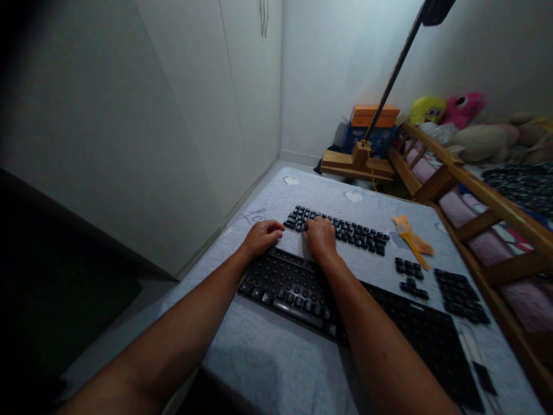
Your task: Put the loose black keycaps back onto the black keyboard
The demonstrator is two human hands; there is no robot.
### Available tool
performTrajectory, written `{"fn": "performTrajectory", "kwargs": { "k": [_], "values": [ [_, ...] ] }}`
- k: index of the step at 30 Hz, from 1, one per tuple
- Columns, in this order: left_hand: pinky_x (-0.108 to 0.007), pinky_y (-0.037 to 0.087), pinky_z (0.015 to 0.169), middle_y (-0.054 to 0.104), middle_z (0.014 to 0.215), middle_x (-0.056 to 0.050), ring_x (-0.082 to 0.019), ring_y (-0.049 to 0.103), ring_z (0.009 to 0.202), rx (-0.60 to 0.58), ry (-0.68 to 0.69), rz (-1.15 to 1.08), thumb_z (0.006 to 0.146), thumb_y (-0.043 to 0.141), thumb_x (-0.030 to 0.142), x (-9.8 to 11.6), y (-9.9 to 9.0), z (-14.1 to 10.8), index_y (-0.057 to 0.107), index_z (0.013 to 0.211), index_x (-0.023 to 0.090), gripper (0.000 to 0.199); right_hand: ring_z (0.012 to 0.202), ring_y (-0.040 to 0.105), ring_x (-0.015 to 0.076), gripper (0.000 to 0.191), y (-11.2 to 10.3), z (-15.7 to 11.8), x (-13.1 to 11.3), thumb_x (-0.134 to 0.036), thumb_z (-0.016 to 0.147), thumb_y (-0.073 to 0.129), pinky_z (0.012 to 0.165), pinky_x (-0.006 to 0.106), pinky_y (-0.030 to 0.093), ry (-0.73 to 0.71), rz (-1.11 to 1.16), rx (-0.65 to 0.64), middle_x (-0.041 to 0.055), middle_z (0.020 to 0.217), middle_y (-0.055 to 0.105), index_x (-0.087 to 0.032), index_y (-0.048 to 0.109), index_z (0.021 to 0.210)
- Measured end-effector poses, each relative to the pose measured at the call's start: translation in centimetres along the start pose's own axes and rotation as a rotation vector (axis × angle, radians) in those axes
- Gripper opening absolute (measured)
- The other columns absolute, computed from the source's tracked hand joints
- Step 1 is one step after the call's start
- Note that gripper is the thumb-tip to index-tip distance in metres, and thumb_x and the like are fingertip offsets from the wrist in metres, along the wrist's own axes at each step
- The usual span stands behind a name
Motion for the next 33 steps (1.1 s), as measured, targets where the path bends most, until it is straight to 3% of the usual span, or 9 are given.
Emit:
{"fn": "performTrajectory", "kwargs": {
  "k": [9, 16, 20, 28, 33],
  "values": [
    [-0.025, 0.048, 0.073, 0.071, 0.078, -0.002, -0.015, 0.064, 0.075, -0.008, -0.014, 0.005, 0.074, 0.057, 0.020, 0.4, -0.1, -0.1, 0.072, 0.089, 0.015, 0.021, 0.101, 0.054, 0.0267, 0.019, 0.1, -0.1, -0.2, -0.025, 0.084, 0.062, 0.083, 0.035, 0.039, -0.020, 0.011, 0.004, 0.0112, 0.103, 0.065, -0.018, 0.071, 0.100],
    [-0.026, 0.049, 0.075, 0.072, 0.080, -0.002, -0.016, 0.065, 0.076, -0.006, -0.012, 0.015, 0.074, 0.058, 0.021, 0.4, -0.1, -0.1, 0.072, 0.088, 0.016, 0.020, 0.099, 0.058, 0.0245, 0.016, -1.7, -1.2, -0.2, -0.022, 0.081, 0.063, 0.087, 0.034, 0.042, -0.056, 0.090, 0.011, 0.0107, 0.102, 0.067, -0.017, 0.069, 0.095],
    [-0.026, 0.049, 0.075, 0.072, 0.079, -0.002, -0.015, 0.064, 0.076, -0.010, -0.015, 0.003, 0.075, 0.057, 0.021, 0.2, 0.0, -0.1, 0.072, 0.089, 0.016, 0.021, 0.089, 0.062, 0.0183, 0.011, -3.0, -4.1, -0.6, -0.019, 0.080, 0.064, 0.081, 0.028, 0.045, -0.086, 0.179, -0.015, 0.0050, 0.094, 0.070, -0.018, 0.067, 0.090],
    [-0.025, 0.047, 0.069, 0.069, 0.075, -0.001, -0.014, 0.061, 0.070, 0.006, 0.004, 0.024, 0.074, 0.057, 0.022, 0.1, 0.0, -0.1, 0.072, 0.088, 0.015, 0.022, 0.085, 0.061, 0.0199, 0.014, -4.7, -12.9, -2.8, -0.015, 0.077, 0.064, 0.079, 0.032, 0.047, -0.138, 0.495, -0.040, 0.0030, 0.090, 0.068, -0.022, 0.063, 0.089],
    [-0.025, 0.048, 0.071, 0.070, 0.077, -0.002, -0.015, 0.062, 0.072, 0.007, 0.009, 0.022, 0.073, 0.057, 0.022, 0.1, -0.1, 0.0, 0.072, 0.088, 0.015, 0.022, 0.090, 0.058, 0.0219, 0.014, -4.5, -14.7, -4.8, -0.011, 0.080, 0.063, 0.082, 0.035, 0.046, -0.217, 0.548, 0.009, 0.0043, 0.091, 0.067, -0.021, 0.063, 0.089]
  ]
}}
Point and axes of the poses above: each hand's wrist, its own z-axis towards the middle knuckle, its own y-axis out of the palm, x = y × z, the point moved 6 cm from there along z, towards the middle knuckle
